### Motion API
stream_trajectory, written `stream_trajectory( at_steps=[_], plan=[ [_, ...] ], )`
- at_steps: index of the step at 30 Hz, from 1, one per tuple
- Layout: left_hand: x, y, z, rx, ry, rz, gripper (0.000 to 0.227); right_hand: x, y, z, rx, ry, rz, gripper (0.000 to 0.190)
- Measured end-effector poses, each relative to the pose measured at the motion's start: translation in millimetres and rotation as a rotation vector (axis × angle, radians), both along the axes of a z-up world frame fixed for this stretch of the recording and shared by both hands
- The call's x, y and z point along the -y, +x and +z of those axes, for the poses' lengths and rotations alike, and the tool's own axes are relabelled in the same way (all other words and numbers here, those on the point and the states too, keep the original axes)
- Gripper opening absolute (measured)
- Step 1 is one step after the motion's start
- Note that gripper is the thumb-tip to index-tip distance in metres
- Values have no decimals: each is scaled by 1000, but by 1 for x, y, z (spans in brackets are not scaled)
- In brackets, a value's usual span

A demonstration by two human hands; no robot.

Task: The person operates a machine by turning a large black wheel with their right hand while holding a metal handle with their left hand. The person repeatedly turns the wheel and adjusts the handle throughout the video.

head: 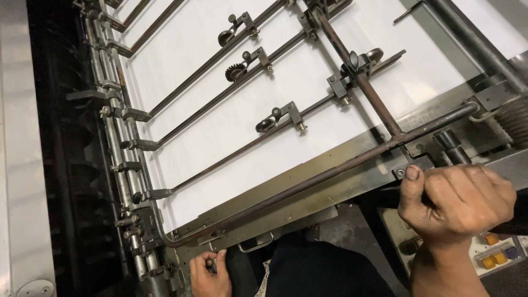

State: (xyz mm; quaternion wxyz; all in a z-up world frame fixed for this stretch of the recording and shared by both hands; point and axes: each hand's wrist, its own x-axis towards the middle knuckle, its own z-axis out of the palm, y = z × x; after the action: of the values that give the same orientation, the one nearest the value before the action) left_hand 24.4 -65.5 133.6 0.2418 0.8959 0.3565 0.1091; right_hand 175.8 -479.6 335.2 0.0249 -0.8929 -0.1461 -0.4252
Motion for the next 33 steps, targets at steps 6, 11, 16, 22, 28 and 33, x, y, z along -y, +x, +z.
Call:
stream_trajectory(
  at_steps=[6,11,16,22,28,33],
  plan=[
    [-4,-4,-8,70,-22,-15,29,-9,0,8,3,0,-15,41],
    [-24,-13,-55,225,-50,-53,28,-18,1,15,4,106,-7,44],
    [-52,-21,-109,381,27,-151,32,-27,2,25,52,125,-10,43],
    [-67,-25,-134,305,57,-102,34,-27,1,19,53,143,-28,45],
    [-70,-25,-140,253,56,-82,36,-25,1,14,46,155,-20,45],
    [-76,-29,-154,270,42,-78,36,-24,3,16,65,142,-20,44]
  ],
)
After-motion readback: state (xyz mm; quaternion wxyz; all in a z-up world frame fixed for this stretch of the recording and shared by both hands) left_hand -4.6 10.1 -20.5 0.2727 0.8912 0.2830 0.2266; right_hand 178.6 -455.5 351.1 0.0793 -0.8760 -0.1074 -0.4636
